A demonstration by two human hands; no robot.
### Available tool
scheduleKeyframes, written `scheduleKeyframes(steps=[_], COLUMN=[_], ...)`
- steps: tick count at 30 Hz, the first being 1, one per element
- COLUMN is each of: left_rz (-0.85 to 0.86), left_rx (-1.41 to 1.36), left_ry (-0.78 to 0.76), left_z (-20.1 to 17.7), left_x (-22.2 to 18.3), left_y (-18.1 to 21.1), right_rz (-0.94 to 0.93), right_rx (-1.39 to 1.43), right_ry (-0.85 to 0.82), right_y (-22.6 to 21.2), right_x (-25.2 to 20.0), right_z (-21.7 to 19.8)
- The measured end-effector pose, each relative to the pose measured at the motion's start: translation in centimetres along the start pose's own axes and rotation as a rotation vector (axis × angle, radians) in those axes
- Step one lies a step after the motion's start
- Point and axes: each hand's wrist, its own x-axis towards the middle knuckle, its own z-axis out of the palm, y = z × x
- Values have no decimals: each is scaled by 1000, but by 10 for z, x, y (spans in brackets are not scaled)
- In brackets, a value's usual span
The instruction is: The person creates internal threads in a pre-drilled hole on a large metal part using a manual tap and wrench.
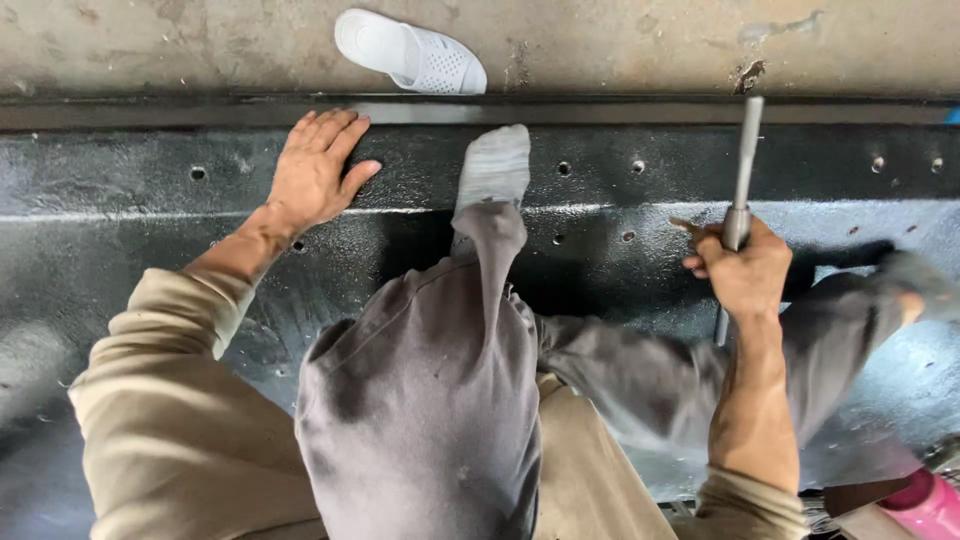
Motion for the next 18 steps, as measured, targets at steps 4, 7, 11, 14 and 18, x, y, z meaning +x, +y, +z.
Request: scheduleKeyframes(steps=[4,7,11,14,18], left_rz=[-58,-20,75,11,92], left_rx=[145,192,322,245,212], left_ry=[-129,-126,-169,-239,-167], left_z=[7,1,-1,0,4], left_x=[-10,-15,-21,-24,-24], left_y=[3,14,24,19,16], right_rz=[-264,-177,-219,-230,-216], right_rx=[-321,-46,58,13,-118], right_ry=[-42,8,35,90,135], right_y=[-38,-82,-85,-64,-45], right_x=[34,40,24,11,1], right_z=[9,18,18,15,7])
